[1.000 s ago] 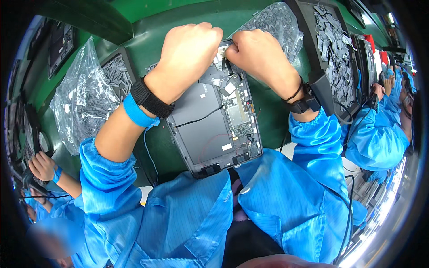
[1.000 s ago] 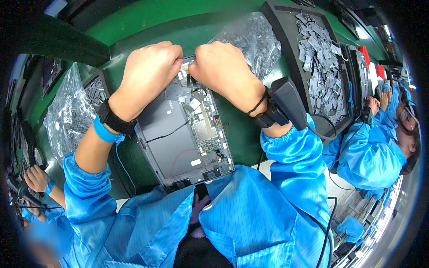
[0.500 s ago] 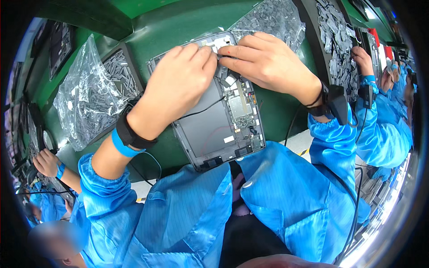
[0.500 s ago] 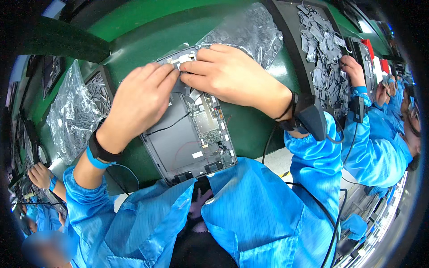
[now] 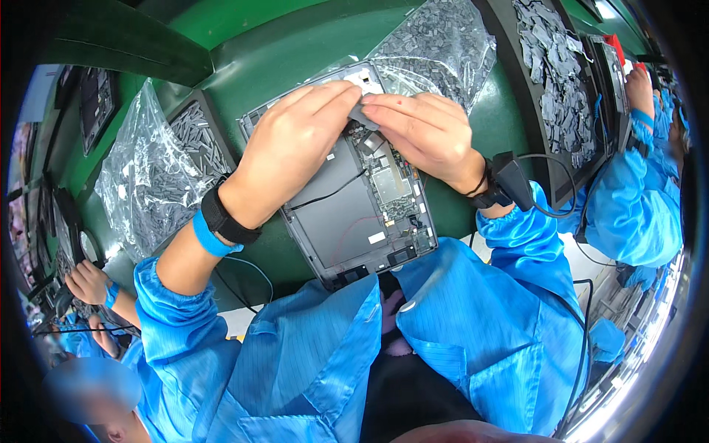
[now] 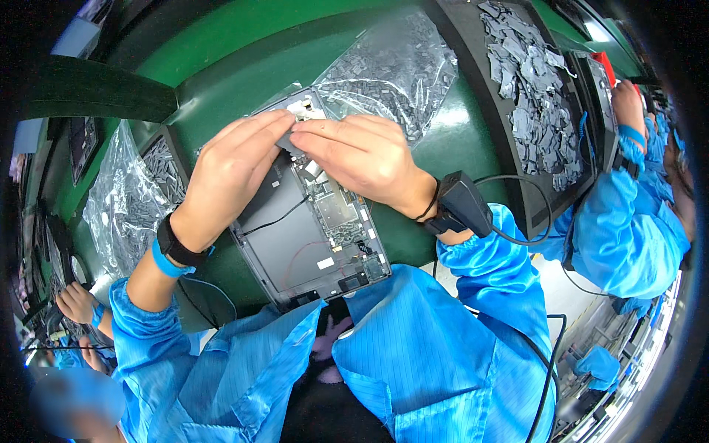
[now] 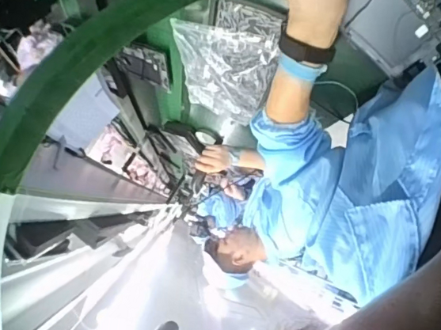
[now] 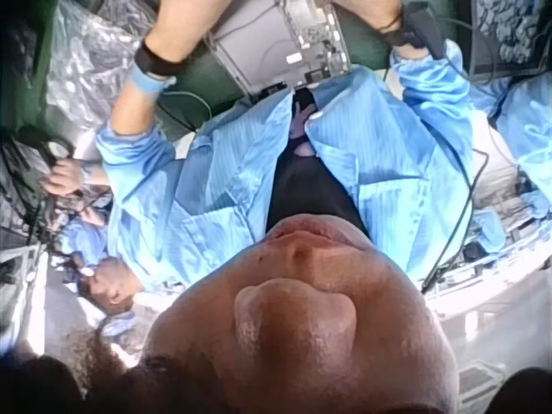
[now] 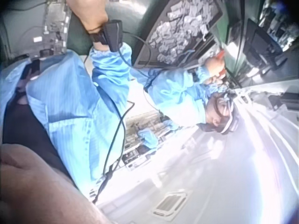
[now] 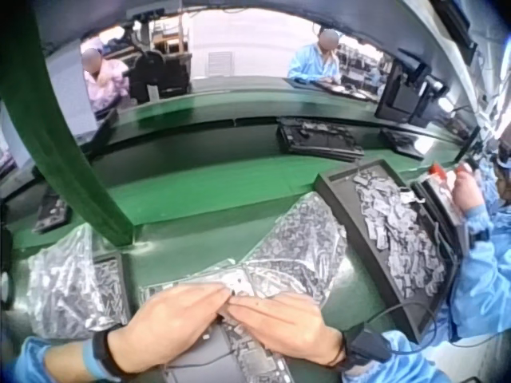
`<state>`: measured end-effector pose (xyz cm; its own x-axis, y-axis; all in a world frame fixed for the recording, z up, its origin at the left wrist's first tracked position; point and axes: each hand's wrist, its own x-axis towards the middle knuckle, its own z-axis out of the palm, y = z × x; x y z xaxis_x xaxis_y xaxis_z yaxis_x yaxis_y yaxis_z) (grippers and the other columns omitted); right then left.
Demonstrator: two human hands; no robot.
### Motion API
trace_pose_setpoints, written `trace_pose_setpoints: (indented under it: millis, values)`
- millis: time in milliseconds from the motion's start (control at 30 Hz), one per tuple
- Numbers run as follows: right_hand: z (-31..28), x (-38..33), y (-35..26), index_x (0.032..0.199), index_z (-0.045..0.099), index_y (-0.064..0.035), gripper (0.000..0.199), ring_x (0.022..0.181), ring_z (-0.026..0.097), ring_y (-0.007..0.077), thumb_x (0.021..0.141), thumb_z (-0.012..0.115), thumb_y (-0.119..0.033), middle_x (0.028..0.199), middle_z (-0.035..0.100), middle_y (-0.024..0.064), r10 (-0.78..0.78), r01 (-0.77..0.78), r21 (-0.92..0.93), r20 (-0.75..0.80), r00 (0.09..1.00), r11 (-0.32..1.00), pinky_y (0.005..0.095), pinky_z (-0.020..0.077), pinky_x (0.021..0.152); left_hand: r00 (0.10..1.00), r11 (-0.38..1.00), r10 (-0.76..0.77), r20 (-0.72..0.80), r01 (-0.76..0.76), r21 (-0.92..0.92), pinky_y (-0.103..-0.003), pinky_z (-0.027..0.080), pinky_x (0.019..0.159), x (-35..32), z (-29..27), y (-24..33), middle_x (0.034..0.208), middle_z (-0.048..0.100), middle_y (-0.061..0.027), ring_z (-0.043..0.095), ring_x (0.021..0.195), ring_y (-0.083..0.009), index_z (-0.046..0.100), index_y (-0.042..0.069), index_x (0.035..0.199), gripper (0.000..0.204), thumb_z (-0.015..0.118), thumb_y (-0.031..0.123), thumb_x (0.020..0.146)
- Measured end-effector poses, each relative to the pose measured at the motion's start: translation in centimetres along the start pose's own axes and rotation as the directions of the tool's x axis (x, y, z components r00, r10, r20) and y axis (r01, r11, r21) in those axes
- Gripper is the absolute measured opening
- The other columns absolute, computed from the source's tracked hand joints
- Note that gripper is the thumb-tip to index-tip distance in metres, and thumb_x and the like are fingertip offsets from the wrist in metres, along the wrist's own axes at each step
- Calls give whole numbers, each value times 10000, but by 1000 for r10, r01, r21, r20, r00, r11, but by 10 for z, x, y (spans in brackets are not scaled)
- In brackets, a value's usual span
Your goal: The recorder is seen assembling electronic tablets or similar handheld devices on an industrial assembly line, connecting internal components and managing cables.
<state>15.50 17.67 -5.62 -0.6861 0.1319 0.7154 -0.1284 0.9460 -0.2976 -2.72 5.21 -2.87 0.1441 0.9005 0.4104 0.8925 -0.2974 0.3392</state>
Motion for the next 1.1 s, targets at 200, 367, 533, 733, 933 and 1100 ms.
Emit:
trace_pose_setpoints:
  millis: [200, 367, 533, 733, 933, 1100]
  values:
    - [-5, 10, 5, 959, 703, -71, 282, 628, 603, 115, 683, 669, -121, 978, 690, 10, -11, 60, -391, 128, 992, 918, 258, 468, 534, 990, 988, -137, -46, 139, 65, -406, 523, 813, 17, -3, -20, 964, 677, -173, 635, 897, -329, 664, -47, 1008, 226, 619, 8, 793]
    - [4, 11, 1, 924, 721, -88, 228, 562, 587, 103, 696, 723, -68, 964, 714, 10, 16, 32, -409, 113, 994, 912, 244, 433, 485, 979, 973, -195, 66, 184, 142, -410, 529, 726, 30, 8, -24, 846, 686, -137, 641, 801, -318, 705, 5, 899, 137, 612, 40, 806]
    - [11, 10, -3, 932, 735, -114, 240, 531, 558, 87, 695, 696, -109, 998, 724, -6, 63, 7, -478, 131, 989, 878, 235, 407, 481, 960, 963, -252, 120, 238, 125, -409, 522, 782, 32, 8, -28, 926, 699, -122, 655, 880, -321, 714, 25, 957, 162, 640, 89, 828]
    - [5, 10, -10, 958, 739, -129, 266, 503, 520, 80, 700, 679, -113, 1054, 728, -9, 116, 1, -514, 195, 974, 858, 236, 391, 484, 976, 971, -207, 72, 196, 141, -398, 527, 733, 32, 10, -27, 838, 676, -107, 651, 834, -303, 717, 40, 903, 125, 637, 84, 817]
    - [4, 9, -5, 982, 733, -121, 281, 503, 516, 76, 710, 661, -124, 1073, 725, -9, 94, -1, -500, 161, 982, 866, 234, 397, 489, 982, 983, -156, 109, 144, 113, -401, 520, 752, 31, 6, -32, 864, 679, -109, 643, 846, -315, 714, 31, 944, 152, 658, 80, 812]
    - [5, 10, -10, 985, 724, -108, 277, 492, 518, 85, 719, 652, -127, 1106, 715, 3, 137, -2, -521, 221, 966, 854, 238, 407, 493, 978, 980, -165, 129, 147, 137, -404, 517, 749, 32, 7, -32, 871, 677, -108, 640, 842, -314, 711, 31, 955, 160, 657, 74, 811]
